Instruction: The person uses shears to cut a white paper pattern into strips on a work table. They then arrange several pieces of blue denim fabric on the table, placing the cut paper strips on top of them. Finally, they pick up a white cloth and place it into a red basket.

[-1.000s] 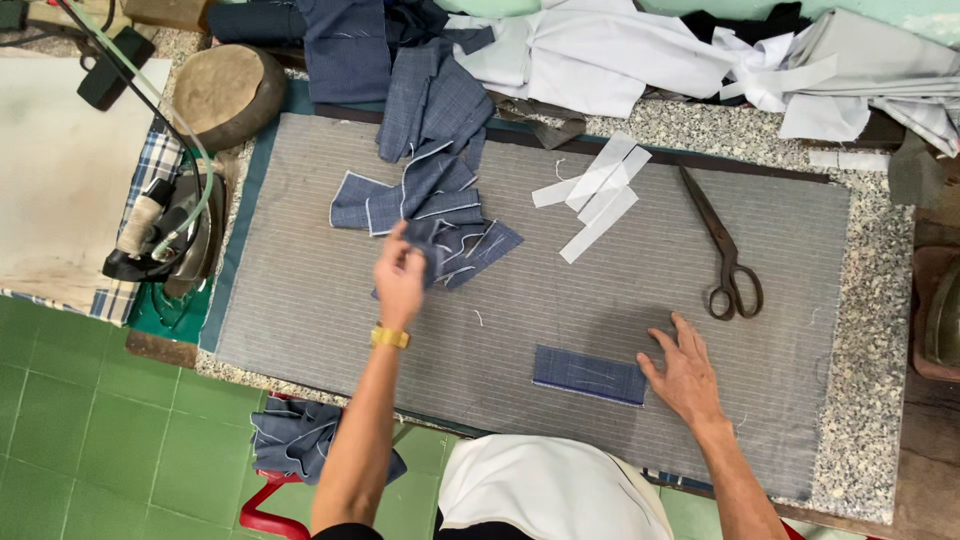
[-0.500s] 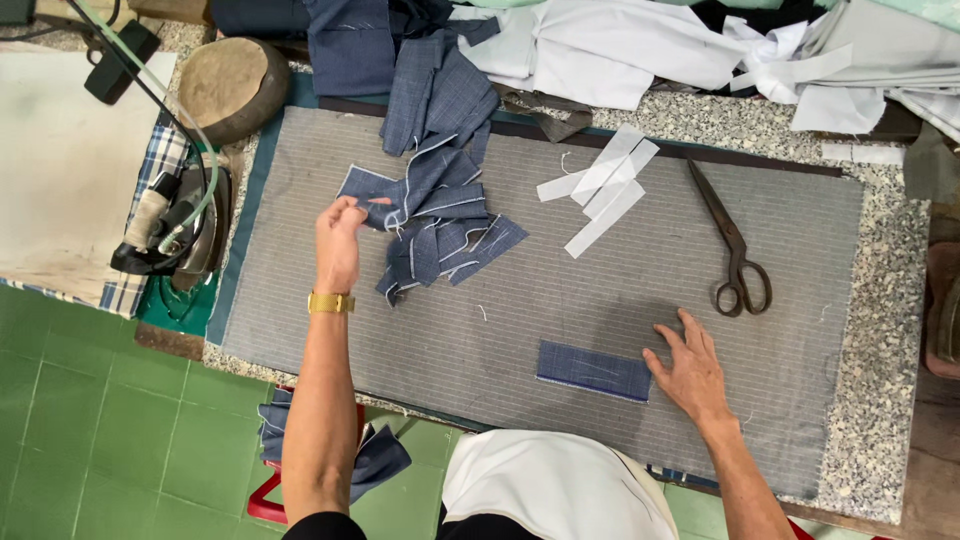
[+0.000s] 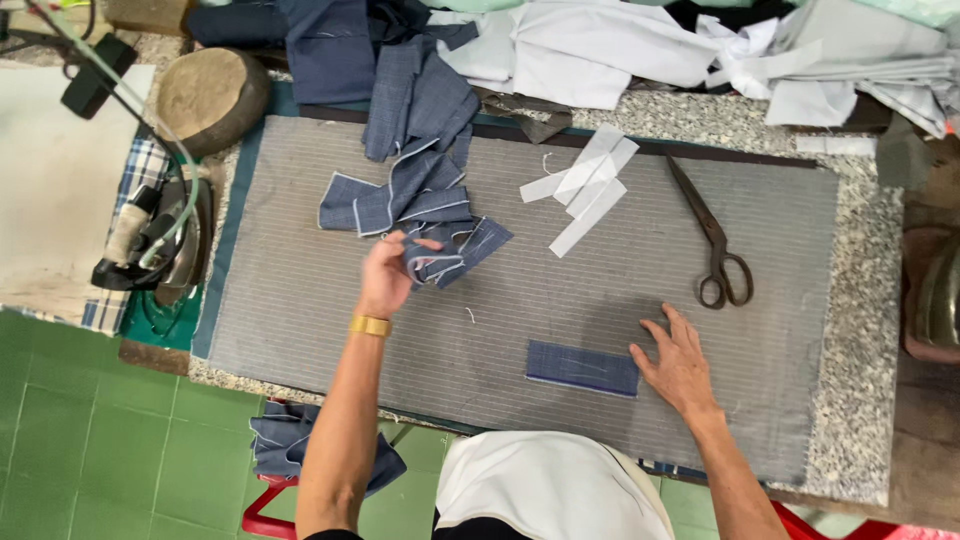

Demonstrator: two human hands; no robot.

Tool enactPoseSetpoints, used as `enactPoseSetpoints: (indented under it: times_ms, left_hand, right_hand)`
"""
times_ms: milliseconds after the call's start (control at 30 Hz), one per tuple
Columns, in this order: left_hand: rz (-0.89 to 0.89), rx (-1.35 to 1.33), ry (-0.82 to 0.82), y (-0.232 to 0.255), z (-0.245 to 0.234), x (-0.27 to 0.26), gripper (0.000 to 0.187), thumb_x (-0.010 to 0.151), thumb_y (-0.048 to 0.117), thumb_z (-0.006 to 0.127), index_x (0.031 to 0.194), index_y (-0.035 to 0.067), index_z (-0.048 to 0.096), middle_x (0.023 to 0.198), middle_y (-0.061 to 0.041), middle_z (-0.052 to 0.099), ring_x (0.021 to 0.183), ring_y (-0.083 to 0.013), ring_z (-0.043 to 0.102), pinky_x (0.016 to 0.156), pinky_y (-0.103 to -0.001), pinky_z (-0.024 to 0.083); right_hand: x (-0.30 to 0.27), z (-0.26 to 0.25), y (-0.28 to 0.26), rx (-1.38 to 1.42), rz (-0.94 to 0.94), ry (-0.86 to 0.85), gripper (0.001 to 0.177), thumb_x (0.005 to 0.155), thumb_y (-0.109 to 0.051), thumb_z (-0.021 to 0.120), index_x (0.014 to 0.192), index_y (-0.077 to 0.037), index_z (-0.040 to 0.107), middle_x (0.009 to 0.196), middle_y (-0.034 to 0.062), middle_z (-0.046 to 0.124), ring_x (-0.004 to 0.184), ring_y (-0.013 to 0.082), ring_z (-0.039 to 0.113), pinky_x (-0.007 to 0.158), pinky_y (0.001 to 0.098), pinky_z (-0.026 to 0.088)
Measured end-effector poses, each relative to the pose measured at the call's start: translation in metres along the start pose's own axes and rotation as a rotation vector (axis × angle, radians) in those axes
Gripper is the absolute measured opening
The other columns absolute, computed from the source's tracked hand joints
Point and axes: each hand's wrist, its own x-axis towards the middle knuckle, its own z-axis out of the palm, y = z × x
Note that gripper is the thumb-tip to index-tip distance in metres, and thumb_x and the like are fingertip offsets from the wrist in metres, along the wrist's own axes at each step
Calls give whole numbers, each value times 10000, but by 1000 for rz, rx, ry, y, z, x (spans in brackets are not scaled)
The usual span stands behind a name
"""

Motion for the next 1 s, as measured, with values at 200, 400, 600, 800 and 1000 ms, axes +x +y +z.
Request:
enactPoseSetpoints:
  times_ms: [200,400,600,800,1000]
  left_hand:
    - [86,599,-308,-85,110,0,20,793,67,635,792,72,655,892,-88,680,867,-176,625,829,-305,523]
    - [-25,658,-613,-118,208,-10,71,812,55,587,744,34,593,1342,-188,671,1098,-221,606,998,-397,481]
    - [-107,1461,-236,-195,105,27,239,855,363,708,968,159,761,881,-95,757,892,-305,749,757,-425,583]
    - [-88,1434,-116,-156,106,-9,365,883,305,766,1199,130,710,1085,-211,752,1071,-389,713,888,-484,586]
    - [36,1604,-198,-142,115,-39,395,941,197,685,1321,111,624,1245,-221,706,1135,-434,678,942,-546,556]
  right_hand:
    - [2,-21,-15,5,-65,29,468,917,-413,693,1298,-141,695,1504,198,499,1411,367,498,1198,471,391]
    - [29,-51,24,79,-42,323,367,970,-217,680,1299,-56,666,1355,244,590,1279,394,602,1082,479,480]
    - [42,-26,55,22,-96,496,269,904,-213,743,1159,-128,738,1176,100,646,1110,265,664,992,386,517]
    - [58,-17,13,-2,-154,537,282,883,-199,728,1162,-155,738,1268,61,574,1205,272,571,972,434,475]
    - [78,10,-24,-120,-283,343,484,980,-386,597,1416,-176,615,1492,114,523,1390,325,469,1113,488,373]
